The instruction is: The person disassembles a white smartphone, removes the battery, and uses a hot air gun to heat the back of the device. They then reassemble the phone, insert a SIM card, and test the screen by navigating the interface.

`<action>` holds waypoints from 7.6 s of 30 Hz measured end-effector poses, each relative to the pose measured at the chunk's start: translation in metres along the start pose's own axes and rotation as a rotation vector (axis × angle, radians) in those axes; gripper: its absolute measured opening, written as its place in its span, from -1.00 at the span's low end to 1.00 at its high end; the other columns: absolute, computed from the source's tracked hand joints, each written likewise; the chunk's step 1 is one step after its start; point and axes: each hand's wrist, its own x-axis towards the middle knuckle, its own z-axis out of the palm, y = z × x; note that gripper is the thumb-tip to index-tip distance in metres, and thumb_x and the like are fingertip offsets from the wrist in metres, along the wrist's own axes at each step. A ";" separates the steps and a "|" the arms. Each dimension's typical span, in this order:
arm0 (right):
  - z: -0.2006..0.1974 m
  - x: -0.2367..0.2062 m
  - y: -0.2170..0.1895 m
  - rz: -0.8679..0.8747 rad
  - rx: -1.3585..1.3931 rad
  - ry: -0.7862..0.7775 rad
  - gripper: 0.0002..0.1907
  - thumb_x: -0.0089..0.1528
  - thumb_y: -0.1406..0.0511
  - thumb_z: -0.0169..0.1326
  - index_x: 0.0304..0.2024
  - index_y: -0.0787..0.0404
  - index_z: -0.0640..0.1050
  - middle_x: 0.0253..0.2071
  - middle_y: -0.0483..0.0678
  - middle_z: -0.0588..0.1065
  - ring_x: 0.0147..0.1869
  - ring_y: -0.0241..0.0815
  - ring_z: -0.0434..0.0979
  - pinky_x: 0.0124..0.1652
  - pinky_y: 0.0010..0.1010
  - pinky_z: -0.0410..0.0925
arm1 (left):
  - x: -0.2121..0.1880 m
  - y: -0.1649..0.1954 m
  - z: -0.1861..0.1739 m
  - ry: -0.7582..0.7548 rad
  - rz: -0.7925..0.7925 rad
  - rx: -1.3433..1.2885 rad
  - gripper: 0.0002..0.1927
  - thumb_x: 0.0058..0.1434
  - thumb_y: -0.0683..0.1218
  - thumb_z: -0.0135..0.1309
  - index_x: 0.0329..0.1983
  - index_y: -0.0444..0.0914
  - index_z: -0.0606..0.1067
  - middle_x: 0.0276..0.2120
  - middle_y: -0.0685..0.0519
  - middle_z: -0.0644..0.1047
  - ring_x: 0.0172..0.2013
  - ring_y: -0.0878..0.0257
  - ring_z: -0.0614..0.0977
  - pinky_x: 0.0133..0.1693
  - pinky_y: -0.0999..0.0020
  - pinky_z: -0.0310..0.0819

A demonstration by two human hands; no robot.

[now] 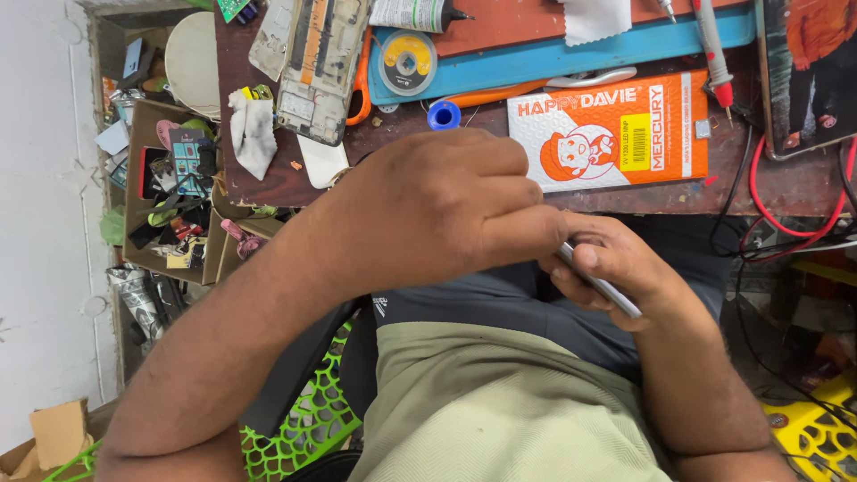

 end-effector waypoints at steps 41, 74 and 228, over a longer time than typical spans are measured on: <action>0.017 0.013 0.017 -0.282 0.264 0.178 -0.11 0.42 -0.19 -0.22 0.52 0.34 0.19 0.28 0.12 0.41 0.25 0.07 0.46 0.18 -0.10 0.37 | -0.057 -0.005 0.126 0.768 -0.924 -1.322 -0.69 0.44 -0.32 0.06 0.23 -0.43 0.49 0.04 -0.07 0.62 0.00 0.29 0.66 0.09 0.39 0.62; 0.014 0.021 0.001 -0.178 0.416 -0.130 -0.11 0.45 -0.14 -0.43 0.57 0.38 0.07 0.27 0.65 0.32 0.20 0.65 0.48 -0.14 0.26 0.55 | -0.069 -0.015 0.128 0.589 -0.733 -1.318 -0.64 0.52 -0.32 0.07 0.34 -0.30 0.43 -0.07 0.10 0.46 -0.06 0.40 0.57 0.05 0.48 0.59; -0.011 0.069 -0.048 -0.849 -0.158 0.450 -0.37 0.38 0.52 0.09 0.46 0.35 0.18 0.15 0.05 0.46 0.12 -0.24 0.55 0.15 -0.36 0.48 | 0.002 -0.039 0.166 0.413 -0.475 -0.889 0.33 0.16 -0.19 0.32 0.63 -0.17 -0.47 0.34 -0.20 0.39 0.03 0.10 0.67 0.05 0.29 0.62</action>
